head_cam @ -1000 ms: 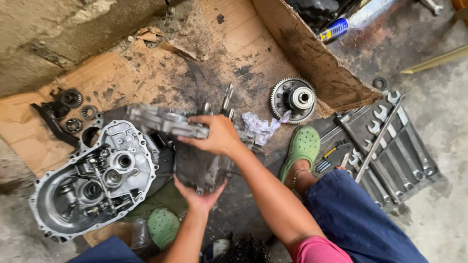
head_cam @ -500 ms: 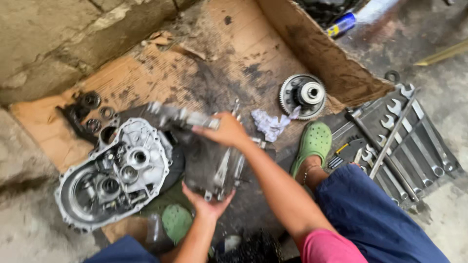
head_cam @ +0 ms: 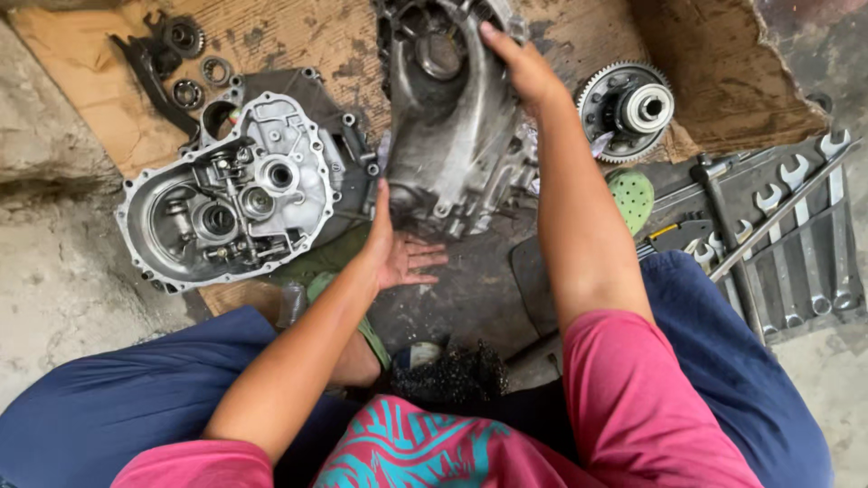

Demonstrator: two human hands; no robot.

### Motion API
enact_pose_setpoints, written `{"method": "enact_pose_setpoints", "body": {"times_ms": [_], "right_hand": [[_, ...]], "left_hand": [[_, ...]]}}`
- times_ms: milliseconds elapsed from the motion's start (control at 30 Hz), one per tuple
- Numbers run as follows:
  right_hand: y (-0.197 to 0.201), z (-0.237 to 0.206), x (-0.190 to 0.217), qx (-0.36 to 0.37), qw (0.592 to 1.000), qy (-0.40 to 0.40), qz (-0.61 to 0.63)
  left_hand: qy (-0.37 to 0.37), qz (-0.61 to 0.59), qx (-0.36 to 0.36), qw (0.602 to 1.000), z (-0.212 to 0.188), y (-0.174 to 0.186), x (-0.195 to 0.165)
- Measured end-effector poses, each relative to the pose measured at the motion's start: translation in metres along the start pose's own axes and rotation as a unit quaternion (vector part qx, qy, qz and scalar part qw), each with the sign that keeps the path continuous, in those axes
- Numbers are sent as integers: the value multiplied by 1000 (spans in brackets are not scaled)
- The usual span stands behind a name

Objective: The person assembles internal gears and shafts into a disassembled engine casing, then wipes the exterior of the casing with a cloth. The person handles gears, shafts, and the engine casing by hand.

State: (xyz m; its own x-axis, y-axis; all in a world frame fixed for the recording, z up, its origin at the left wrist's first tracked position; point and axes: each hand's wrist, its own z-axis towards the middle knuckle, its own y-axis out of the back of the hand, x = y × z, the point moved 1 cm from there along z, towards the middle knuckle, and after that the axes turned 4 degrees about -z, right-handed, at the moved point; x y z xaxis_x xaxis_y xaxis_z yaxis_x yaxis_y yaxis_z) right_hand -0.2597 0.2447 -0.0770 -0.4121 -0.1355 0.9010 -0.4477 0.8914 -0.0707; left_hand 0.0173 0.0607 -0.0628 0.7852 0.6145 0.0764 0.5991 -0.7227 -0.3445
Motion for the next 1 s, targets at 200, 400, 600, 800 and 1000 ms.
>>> {"method": "enact_pose_setpoints", "body": {"times_ms": [200, 400, 600, 800, 1000], "right_hand": [[0, 8, 18, 13, 1000, -21, 1], [-2, -1, 16, -152, 979, 63, -119], [-18, -11, 33, -294, 922, 114, -226], [-53, -56, 37, -275, 847, 143, -431], [-56, -66, 46, -221, 919, 57, -322]], "left_hand": [[9, 204, -3, 979, -8, 4, -20], [-97, 277, -122, 948, -9, 11, -37], [-201, 209, -78, 954, -6, 6, -40], [-200, 197, -69, 957, -23, -1, -62], [-238, 204, -51, 948, -27, -5, -61]]}}
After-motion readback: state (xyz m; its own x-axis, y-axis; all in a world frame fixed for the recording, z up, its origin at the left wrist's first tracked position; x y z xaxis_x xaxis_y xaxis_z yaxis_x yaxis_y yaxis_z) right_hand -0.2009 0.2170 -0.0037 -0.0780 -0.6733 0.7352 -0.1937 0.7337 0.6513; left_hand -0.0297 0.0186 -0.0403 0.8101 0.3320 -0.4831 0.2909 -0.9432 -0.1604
